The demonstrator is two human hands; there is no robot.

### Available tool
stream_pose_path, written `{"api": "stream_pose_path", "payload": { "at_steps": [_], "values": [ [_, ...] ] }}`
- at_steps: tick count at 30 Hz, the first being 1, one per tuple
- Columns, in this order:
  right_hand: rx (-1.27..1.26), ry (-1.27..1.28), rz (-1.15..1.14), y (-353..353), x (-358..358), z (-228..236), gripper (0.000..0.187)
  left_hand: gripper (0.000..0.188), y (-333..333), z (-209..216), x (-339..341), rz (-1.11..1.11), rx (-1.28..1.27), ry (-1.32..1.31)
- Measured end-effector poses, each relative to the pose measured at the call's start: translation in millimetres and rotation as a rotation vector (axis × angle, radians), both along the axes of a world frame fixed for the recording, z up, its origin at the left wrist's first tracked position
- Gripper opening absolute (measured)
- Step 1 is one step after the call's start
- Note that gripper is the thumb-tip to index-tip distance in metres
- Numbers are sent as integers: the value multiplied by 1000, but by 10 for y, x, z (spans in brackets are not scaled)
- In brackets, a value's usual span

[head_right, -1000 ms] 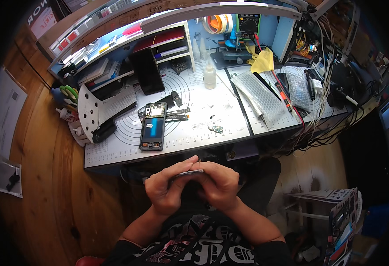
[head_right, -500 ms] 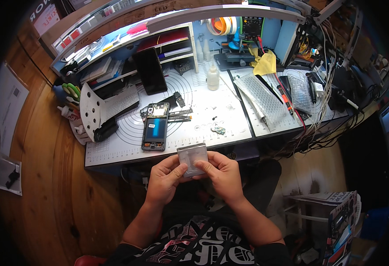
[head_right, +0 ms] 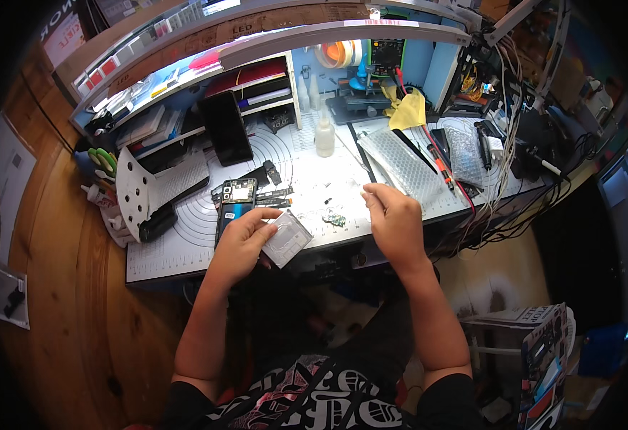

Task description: The person assembles a smartphone by placing internal components into the chassis. They handle a battery, camera module, and small screws, then install a screen and apply adhesive tape to the back of the device.

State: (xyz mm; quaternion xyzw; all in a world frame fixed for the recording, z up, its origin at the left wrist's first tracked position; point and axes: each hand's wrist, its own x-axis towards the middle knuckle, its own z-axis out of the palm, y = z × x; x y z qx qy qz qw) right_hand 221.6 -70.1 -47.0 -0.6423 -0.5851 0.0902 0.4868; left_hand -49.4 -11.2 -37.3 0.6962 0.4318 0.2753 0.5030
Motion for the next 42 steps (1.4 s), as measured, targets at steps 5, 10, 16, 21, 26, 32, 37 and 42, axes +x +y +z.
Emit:
{"api": "stream_pose_path", "payload": {
  "at_steps": [5, 10, 16, 21, 26, 32, 37, 42],
  "values": [
    [129, -351, -12, 414, 190, 8, 15, 21, 254, -124, 120, -54, 466, 206],
    [86, -552, -57, 769, 256, -27, 8, 17, 182, -191, 165, -21, 671, 340],
    [-135, -907, -34, 1157, 138, -189, 5, 41, 100, -147, 105, -83, 701, 370],
    [-117, -862, -89, 1008, 172, -50, 4, 78, 72, -54, -26, -184, 641, 319],
    [-56, -499, -37, 252, 46, 228, 13, 87, 57, -69, -106, -162, 626, 336],
    [-102, -187, 309, -521, -581, 19, 40, 75, -69, -227, -35, -27, 835, 304],
    [-168, -58, 232, -611, -737, -78, 42, 70, -104, -269, -122, 68, 904, 274],
    [-90, 161, 45, -691, -554, 53, 39, 67, -79, -131, -238, 176, 1006, 360]
  ]
}}
